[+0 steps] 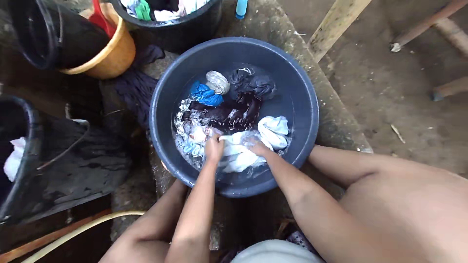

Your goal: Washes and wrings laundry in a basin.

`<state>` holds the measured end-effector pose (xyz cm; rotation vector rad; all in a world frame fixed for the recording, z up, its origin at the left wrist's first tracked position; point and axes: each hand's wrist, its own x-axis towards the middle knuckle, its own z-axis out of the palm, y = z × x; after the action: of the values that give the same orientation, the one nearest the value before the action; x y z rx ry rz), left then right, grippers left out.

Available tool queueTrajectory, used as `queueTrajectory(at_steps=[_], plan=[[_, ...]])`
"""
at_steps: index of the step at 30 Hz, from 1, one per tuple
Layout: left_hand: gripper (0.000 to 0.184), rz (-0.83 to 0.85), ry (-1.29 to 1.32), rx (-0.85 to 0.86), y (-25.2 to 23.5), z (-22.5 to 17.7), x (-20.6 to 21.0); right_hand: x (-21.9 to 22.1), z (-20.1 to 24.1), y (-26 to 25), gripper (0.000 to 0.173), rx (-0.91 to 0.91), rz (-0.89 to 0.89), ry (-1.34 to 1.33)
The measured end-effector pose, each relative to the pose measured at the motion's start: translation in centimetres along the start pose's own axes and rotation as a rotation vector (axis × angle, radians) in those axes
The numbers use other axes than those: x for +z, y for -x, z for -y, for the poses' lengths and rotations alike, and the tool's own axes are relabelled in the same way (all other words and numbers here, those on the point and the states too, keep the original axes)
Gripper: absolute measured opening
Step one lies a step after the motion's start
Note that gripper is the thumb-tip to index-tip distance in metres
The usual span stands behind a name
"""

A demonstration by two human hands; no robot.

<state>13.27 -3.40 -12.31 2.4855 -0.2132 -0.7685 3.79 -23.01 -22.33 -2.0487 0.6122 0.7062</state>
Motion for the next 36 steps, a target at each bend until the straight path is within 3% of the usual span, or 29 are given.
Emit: queueTrajectory(at_steps=[3, 6, 9, 11, 14, 16, 18, 21, 23, 25, 28, 30, 34, 36], plan=[[0.025, -0.221, 0.175, 0.211, 4.4, -4.4, -4.2, 0.3, 2.1, 1.3, 0.061, 0.015, -0.055, -0.247], [0.018, -0.360, 0.315, 0.418, 7.5, -7.2, -7.7, -0.5, 4.9, 3.1, 0.051, -0.119, -0.023, -0.528], [0.018, -0.368, 0.422, 0.470, 8.0, -7.3, -10.6, -3.5, 6.0, 4.6, 0.032, -0.239, -0.043, -0.752], [0.020, -0.339, 0.427, 0.408, 7.4, -5.7, -12.0, -6.6, 5.5, 4.7, 0.029, -0.275, -0.094, -0.843], [0.023, -0.305, 0.365, 0.233, 4.9, -1.8, -12.0, -11.0, 4.3, 5.0, 0.031, -0.207, -0.334, -0.663], [0.025, -0.258, 0.305, 0.117, 2.2, 0.9, -9.7, -12.5, 3.1, 4.8, 0.033, -0.097, -0.481, -0.403], [0.029, -0.152, 0.192, 0.021, -0.2, 2.6, -6.1, -11.5, 3.0, 4.4, 0.041, -0.001, -0.520, -0.047], [0.030, 0.106, -0.055, -0.021, -2.3, 2.4, 0.1, -6.4, 5.2, 4.0, 0.058, -0.022, -0.327, 0.257], [0.035, 0.268, -0.217, 0.029, -2.8, 2.4, 3.6, -2.8, 5.7, 2.5, 0.069, -0.023, -0.144, 0.347], [0.039, 0.356, -0.284, 0.028, -2.7, 3.2, 5.4, -1.0, 4.9, 1.1, 0.075, -0.007, -0.087, 0.371], [0.040, 0.374, -0.342, -0.167, -1.7, 3.7, 4.8, -1.5, 3.4, 0.3, 0.064, 0.005, -0.007, 0.393], [0.042, 0.362, -0.389, -0.167, -1.1, 1.8, 2.8, -3.0, 4.8, 1.3, 0.064, -0.001, 0.096, 0.402], [0.039, 0.199, -0.097, 0.132, 3.0, -6.1, -4.3, -4.8, 9.1, 4.4, 0.101, -0.262, 0.144, 0.171], [0.035, 0.068, 0.124, 0.334, 6.9, -8.9, -7.9, -3.7, 9.6, 4.7, 0.098, -0.458, 0.068, -0.025]])
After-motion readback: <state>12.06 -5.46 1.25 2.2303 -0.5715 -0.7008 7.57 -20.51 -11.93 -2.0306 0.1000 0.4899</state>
